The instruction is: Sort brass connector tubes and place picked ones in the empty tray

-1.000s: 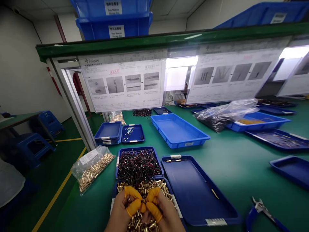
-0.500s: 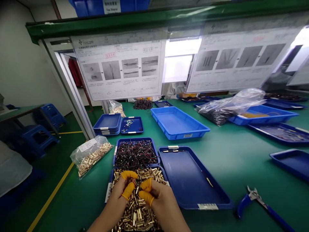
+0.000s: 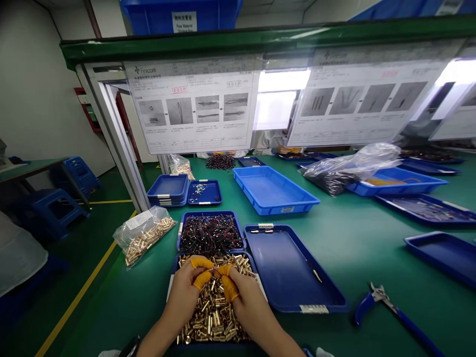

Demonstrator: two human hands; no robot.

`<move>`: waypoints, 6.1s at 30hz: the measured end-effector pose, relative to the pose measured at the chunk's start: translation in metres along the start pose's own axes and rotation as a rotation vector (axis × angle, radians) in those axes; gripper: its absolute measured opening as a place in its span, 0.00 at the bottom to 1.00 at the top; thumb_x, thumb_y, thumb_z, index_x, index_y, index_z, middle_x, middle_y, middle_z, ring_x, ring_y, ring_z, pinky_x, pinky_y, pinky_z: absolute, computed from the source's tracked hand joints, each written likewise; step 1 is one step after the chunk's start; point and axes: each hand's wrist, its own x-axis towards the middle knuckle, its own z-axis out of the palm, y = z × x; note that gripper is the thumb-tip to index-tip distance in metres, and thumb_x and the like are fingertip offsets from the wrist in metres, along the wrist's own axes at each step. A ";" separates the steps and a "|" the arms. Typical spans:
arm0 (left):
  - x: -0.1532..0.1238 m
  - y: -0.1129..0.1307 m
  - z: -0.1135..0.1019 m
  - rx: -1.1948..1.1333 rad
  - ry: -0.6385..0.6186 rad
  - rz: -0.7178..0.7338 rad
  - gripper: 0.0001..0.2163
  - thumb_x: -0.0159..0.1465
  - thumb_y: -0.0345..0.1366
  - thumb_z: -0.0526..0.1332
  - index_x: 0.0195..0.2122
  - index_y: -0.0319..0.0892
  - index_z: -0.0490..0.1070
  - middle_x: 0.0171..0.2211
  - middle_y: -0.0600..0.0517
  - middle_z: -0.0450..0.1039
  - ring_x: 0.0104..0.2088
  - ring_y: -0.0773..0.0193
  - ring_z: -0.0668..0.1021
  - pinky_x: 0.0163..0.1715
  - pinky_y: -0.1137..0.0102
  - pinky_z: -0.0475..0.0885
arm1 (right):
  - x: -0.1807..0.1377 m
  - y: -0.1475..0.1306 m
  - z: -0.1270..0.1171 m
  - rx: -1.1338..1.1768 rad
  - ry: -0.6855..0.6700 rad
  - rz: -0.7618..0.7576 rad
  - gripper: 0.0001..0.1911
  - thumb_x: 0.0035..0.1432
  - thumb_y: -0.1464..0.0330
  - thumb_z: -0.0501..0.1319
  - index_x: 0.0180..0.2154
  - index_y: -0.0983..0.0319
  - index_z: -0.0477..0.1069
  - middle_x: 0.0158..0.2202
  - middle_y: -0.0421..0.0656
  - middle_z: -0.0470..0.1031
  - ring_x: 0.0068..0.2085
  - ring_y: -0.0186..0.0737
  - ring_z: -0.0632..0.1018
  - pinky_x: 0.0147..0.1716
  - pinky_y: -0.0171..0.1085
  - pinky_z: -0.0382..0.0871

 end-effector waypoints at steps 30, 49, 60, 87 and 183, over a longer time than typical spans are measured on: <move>-0.003 0.002 -0.002 0.186 -0.051 0.013 0.09 0.60 0.29 0.50 0.37 0.41 0.68 0.38 0.49 0.69 0.40 0.63 0.71 0.41 0.68 0.64 | -0.005 0.001 -0.009 0.268 0.046 0.069 0.10 0.51 0.69 0.53 0.25 0.65 0.70 0.18 0.38 0.70 0.23 0.24 0.70 0.26 0.23 0.62; -0.005 0.004 -0.001 0.179 -0.065 -0.002 0.08 0.60 0.32 0.51 0.37 0.42 0.68 0.36 0.50 0.69 0.38 0.63 0.71 0.39 0.70 0.64 | -0.002 0.005 -0.005 0.423 0.103 0.104 0.15 0.48 0.59 0.58 0.33 0.65 0.70 0.29 0.41 0.72 0.30 0.28 0.72 0.31 0.26 0.69; -0.006 0.003 -0.001 0.202 -0.085 0.043 0.08 0.60 0.31 0.50 0.36 0.41 0.68 0.37 0.50 0.71 0.39 0.63 0.72 0.40 0.70 0.65 | -0.006 -0.003 -0.005 0.081 0.178 0.038 0.08 0.52 0.71 0.51 0.28 0.66 0.66 0.28 0.41 0.72 0.29 0.27 0.69 0.26 0.23 0.58; -0.006 0.002 -0.001 0.216 -0.143 -0.014 0.10 0.63 0.34 0.49 0.34 0.38 0.68 0.27 0.52 0.67 0.30 0.65 0.68 0.32 0.72 0.61 | -0.007 0.005 0.002 0.002 0.210 -0.080 0.09 0.55 0.68 0.50 0.34 0.63 0.67 0.33 0.42 0.74 0.34 0.29 0.75 0.32 0.24 0.65; -0.003 0.006 0.000 0.242 -0.197 -0.040 0.06 0.56 0.31 0.56 0.32 0.40 0.71 0.30 0.52 0.70 0.31 0.66 0.69 0.32 0.73 0.62 | -0.010 0.004 0.002 0.163 -0.043 0.078 0.05 0.51 0.74 0.45 0.25 0.62 0.54 0.20 0.36 0.70 0.22 0.24 0.70 0.23 0.21 0.58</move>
